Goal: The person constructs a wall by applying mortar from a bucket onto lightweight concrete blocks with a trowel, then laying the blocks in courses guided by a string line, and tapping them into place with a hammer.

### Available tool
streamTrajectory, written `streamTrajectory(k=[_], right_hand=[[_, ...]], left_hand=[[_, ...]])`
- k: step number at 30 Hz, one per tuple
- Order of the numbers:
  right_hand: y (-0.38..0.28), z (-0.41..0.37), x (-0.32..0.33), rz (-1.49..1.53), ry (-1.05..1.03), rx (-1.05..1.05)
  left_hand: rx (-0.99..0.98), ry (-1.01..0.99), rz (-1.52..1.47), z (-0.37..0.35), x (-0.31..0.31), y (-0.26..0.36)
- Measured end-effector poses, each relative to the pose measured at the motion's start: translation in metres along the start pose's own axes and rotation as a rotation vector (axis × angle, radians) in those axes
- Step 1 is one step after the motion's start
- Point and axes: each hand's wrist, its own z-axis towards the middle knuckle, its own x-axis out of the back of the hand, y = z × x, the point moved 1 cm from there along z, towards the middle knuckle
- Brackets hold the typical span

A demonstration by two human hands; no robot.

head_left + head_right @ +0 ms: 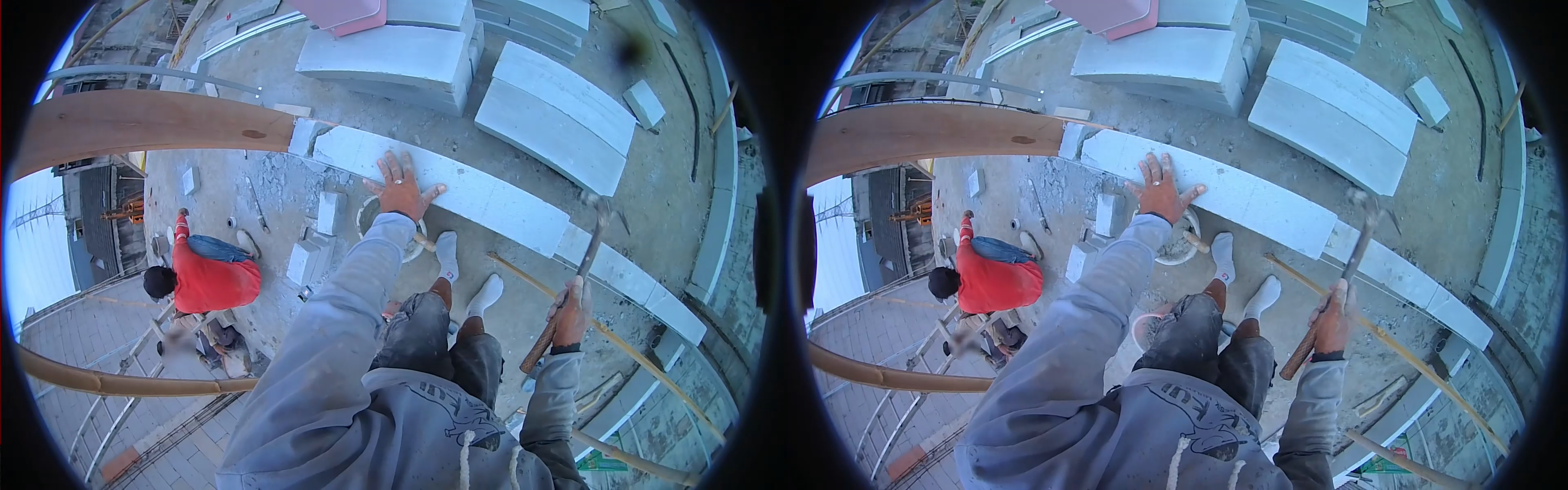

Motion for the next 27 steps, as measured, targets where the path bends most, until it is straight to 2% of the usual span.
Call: streamTrajectory(k=[2,6,10,11,13,16,17,19,21,24,27], right_hand=[[-0.020,-0.012,-0.007,-0.030,-0.074,0.077],[-0.018,-0.014,0.001,0.094,-0.030,0.066],[0.026,0.033,0.068,0.450,0.290,-0.102],[0.034,0.040,0.082,0.448,0.284,-0.102],[0.046,0.051,0.105,0.513,0.471,-0.132],[0.081,0.076,0.102,0.534,0.520,-0.122],[0.090,0.080,0.089,0.600,0.421,-0.227],[0.106,0.082,0.038,0.482,0.232,-0.378],[0.090,0.057,0.000,0.530,-0.241,-0.571],[0.094,0.054,0.014,0.564,-0.218,-0.541],[0.094,0.056,0.043,0.476,-0.120,-0.478]], left_hand=[[-0.001,-0.012,-0.003,-0.002,-0.001,0.001],[-0.004,0.008,-0.013,0.001,-0.002,-0.001],[-0.012,0.012,-0.014,0.000,-0.003,-0.003],[-0.006,0.013,-0.014,0.000,-0.003,-0.004],[-0.017,0.021,-0.017,0.000,-0.005,-0.004],[-0.017,0.012,-0.027,0.001,-0.005,-0.005],[-0.016,0.016,-0.028,0.002,-0.005,-0.005],[-0.008,0.002,-0.002,0.002,-0.007,-0.004],[-0.005,0.000,-0.012,0.002,-0.008,-0.004],[-0.008,0.004,-0.009,0.001,-0.007,-0.004],[-0.010,0.013,-0.011,0.002,-0.011,-0.006]])
